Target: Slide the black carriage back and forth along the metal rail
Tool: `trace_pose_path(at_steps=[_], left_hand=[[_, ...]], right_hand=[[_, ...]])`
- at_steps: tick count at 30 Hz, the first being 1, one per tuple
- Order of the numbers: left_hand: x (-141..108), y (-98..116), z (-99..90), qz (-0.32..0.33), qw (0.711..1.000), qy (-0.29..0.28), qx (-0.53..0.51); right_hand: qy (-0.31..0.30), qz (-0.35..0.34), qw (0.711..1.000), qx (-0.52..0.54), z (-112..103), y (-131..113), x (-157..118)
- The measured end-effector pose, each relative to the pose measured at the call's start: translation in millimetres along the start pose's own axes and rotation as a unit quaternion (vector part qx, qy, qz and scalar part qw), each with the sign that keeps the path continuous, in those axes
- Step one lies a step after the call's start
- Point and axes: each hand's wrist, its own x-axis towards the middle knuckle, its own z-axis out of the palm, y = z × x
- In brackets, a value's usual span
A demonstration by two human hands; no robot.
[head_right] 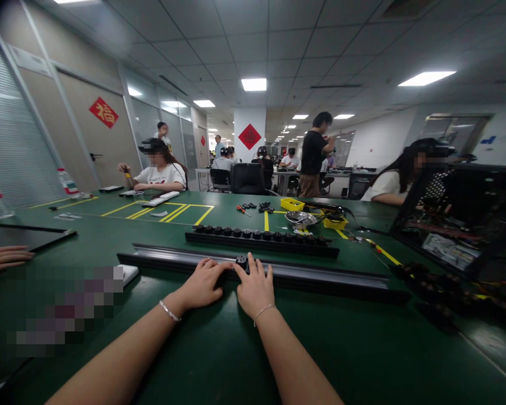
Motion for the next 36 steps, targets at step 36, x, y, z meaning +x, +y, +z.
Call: trace_pose_path(at_steps=[36], left_hand=[[-2.6,-6.6,4.5,0.013,1.0,0.001,-0.001]], right_hand=[[0.032,0.025,0.999,-0.032,1.9,11.3,-8.1]])
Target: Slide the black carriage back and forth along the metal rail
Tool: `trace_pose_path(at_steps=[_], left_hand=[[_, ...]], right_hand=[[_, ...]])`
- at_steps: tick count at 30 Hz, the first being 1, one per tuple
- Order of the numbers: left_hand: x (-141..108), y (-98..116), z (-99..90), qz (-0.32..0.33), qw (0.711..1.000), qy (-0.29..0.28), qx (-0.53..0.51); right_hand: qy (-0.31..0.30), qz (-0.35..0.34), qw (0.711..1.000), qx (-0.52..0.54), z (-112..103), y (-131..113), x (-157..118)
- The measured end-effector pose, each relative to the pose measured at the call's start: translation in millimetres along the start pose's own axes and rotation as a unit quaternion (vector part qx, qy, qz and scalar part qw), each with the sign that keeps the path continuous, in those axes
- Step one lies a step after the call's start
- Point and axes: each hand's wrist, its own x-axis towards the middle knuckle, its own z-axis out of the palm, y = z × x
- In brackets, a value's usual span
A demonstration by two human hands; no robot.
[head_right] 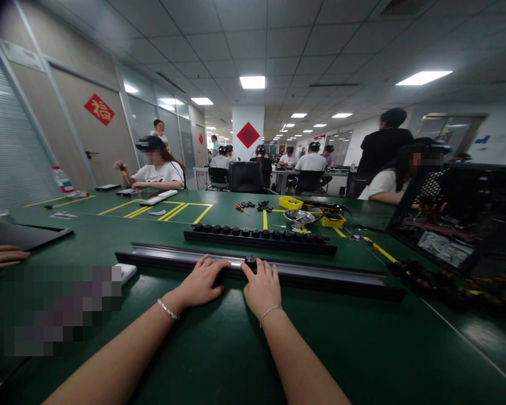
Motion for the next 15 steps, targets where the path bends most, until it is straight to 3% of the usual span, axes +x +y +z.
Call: trace_pose_path(at_steps=[15], left_hand=[[-0.1,-2.9,2.1,0.008,1.0,0.002,-0.005]], right_hand=[[-0.011,0.032,0.999,-0.005,-1.0,0.7,-0.5]])
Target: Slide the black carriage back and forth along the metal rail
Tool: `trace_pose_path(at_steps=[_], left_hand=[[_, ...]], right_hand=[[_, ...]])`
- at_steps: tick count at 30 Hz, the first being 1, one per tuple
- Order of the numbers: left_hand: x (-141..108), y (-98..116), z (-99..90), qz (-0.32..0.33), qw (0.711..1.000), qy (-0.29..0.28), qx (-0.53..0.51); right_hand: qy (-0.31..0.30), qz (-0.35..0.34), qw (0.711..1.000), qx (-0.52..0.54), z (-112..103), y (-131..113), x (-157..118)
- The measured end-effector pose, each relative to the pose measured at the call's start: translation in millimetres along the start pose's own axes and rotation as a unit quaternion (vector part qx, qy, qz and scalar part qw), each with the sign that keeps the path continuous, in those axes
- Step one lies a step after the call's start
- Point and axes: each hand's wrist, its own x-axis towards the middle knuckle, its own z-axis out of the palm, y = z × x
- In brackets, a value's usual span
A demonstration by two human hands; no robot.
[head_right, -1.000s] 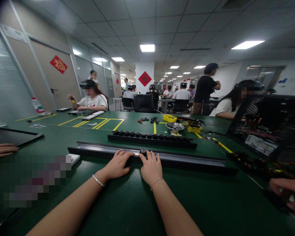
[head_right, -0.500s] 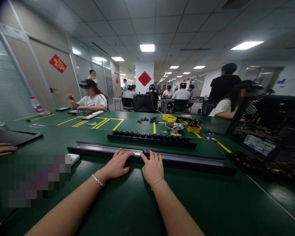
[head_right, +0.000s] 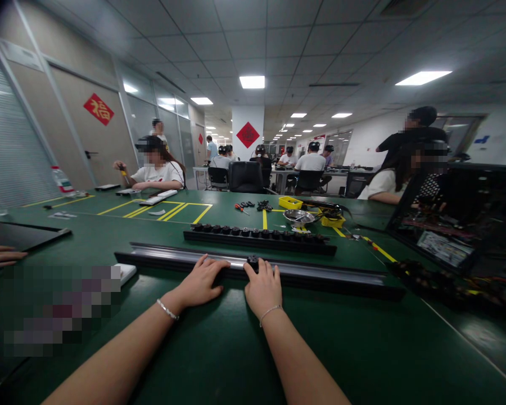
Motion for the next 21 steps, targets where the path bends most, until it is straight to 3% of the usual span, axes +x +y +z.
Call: trace_pose_path(at_steps=[12,21], left_hand=[[1.0,-1.0,1.9,-0.001,1.0,0.003,-0.004],[1.0,-1.3,2.2,0.0,1.0,-0.002,0.0]], right_hand=[[-0.008,0.038,0.999,-0.018,-7.9,13.9,-2.9],[-0.002,0.029,0.999,-0.016,-8.0,18.7,-4.7]])
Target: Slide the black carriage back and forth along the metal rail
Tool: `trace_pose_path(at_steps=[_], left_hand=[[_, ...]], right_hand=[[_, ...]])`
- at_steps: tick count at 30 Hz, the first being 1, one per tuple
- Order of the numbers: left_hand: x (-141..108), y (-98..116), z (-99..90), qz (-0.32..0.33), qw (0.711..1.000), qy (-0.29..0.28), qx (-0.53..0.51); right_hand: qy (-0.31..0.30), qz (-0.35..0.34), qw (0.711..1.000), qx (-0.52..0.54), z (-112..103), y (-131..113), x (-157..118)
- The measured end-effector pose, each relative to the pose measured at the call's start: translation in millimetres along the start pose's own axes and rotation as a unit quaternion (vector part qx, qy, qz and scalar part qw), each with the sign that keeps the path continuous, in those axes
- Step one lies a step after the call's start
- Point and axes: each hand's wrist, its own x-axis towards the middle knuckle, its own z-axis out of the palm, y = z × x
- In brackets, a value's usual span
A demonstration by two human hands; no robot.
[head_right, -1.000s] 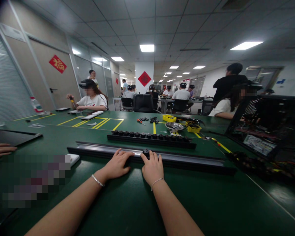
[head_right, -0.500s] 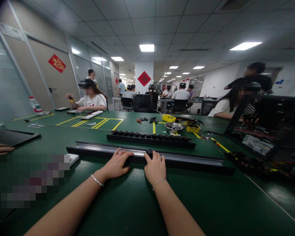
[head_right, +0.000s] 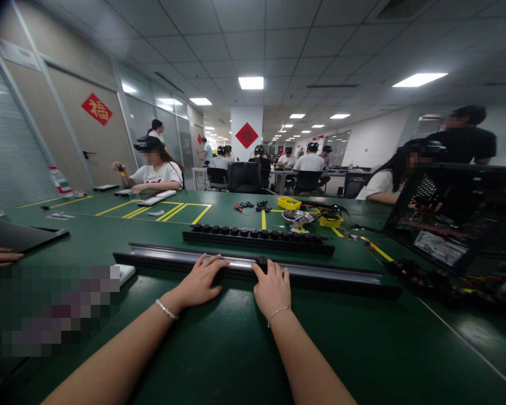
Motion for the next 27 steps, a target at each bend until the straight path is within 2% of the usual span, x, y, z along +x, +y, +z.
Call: trace_pose_path(at_steps=[11,27], left_hand=[[0.5,0.1,-1.4,-0.003,1.0,-0.005,-0.003],[-0.7,-0.1,-2.2,0.0,1.0,-0.005,-0.008]], right_hand=[[-0.044,0.003,0.999,0.0,-5.5,8.2,-0.8],[-0.024,0.007,1.0,-0.015,-1.5,15.5,-2.9]])
